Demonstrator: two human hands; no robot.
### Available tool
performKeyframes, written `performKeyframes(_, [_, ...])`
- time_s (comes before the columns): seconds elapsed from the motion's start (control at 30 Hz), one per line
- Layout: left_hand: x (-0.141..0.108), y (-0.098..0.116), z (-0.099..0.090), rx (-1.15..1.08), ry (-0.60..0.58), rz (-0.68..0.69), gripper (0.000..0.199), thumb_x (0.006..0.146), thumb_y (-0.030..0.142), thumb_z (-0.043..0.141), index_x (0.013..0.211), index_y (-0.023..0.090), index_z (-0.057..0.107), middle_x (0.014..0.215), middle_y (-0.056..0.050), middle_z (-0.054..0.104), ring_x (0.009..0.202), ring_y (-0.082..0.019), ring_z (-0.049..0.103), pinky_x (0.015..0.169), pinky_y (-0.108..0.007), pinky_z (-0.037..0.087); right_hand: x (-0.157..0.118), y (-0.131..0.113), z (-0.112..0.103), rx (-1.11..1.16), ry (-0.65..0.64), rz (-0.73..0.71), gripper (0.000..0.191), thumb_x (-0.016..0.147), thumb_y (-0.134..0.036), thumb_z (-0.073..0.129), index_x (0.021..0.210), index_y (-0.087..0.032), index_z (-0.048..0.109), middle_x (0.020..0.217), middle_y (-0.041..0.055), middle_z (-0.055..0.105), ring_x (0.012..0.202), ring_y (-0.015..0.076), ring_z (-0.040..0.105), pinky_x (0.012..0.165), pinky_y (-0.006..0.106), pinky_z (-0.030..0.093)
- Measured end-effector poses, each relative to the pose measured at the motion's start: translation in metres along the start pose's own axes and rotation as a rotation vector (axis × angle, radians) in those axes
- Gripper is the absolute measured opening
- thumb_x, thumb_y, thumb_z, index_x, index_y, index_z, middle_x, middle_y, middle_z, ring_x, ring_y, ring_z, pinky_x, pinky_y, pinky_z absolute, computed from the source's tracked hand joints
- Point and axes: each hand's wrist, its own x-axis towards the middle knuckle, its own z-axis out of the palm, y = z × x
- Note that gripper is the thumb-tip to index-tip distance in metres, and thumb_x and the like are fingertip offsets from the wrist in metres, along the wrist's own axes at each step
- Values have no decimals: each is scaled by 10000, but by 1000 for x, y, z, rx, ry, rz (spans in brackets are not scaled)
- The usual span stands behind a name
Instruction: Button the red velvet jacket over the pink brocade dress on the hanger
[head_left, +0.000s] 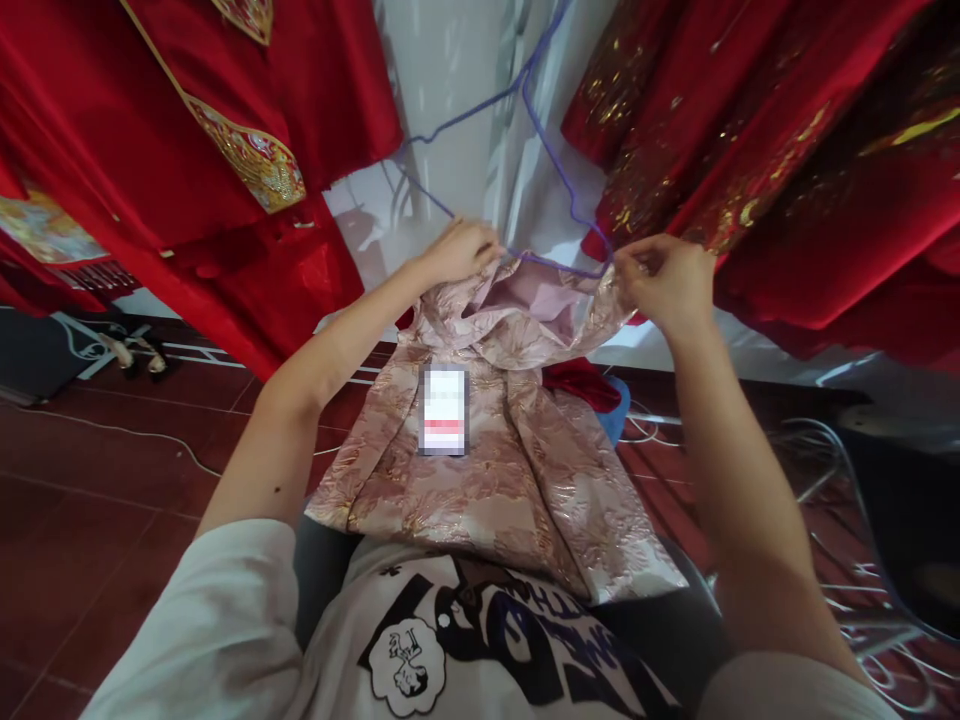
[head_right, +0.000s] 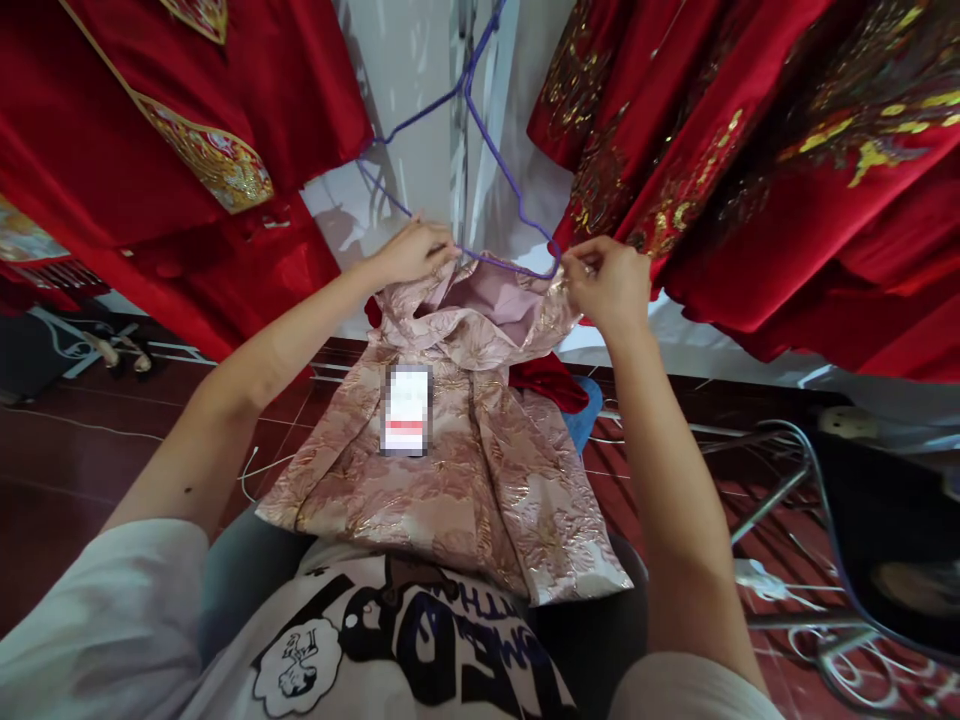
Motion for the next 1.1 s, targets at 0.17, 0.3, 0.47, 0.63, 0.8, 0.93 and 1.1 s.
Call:
performKeyframes(0.17, [-12,27,18,-9,-5,37,275,1111,336,550,944,186,708,1012,-100,704,1146,-319,656,1105,-491,423,7,34,-15,62,220,100,118,852,-72,691,835,-177,742,858,93,789,802,218,756,838,355,618])
performKeyframes(0.3, [-17,44,11,-9,-18,38,281,1138,323,523,946,190,679,1033,-100,693,1159,-322,647,1094,-492,408,15,43,-20,93,302,88,145,865,-44,688,899,-160,769,917,115,805,818,227,768,832,370,631])
performKeyframes(0.47, [-14,42,11,-15,-16,22,257,1131,311,550,937,196,671,1004,-88,694,1134,-313,652,1076,-472,407,20,25,-20,134,303,67,150,899,-35,689,947,-137,787,950,133,805,834,223,767,858,380,630])
performKeyframes(0.63, [-14,35,15,-10,11,-5,278,1129,313,558,907,192,671,985,-83,688,1103,-302,664,1089,-476,405,18,18,-28,9,199,148,149,854,-15,710,827,-153,756,897,137,798,839,249,775,909,410,624])
performKeyframes(0.8, [-15,33,16,-24,12,0,295,1142,348,547,933,194,688,982,-79,689,1105,-291,661,1107,-471,402,17,29,-32,-90,210,177,225,824,-13,706,706,-196,646,892,154,793,902,293,791,1006,441,597])
performKeyframes(0.93, [-15,32,20,-34,38,-11,282,1147,357,553,964,201,699,1020,-86,702,1136,-301,652,1117,-473,384,20,38,-27,-118,195,194,286,816,-10,695,659,-220,580,796,123,754,873,292,769,1017,450,575])
performKeyframes(1.1, [-13,37,26,-28,46,-14,287,1140,329,539,949,188,700,1042,-101,714,1134,-316,651,1087,-486,393,26,30,-21,18,216,154,172,903,-8,649,840,-160,700,970,143,783,946,263,772,928,392,592])
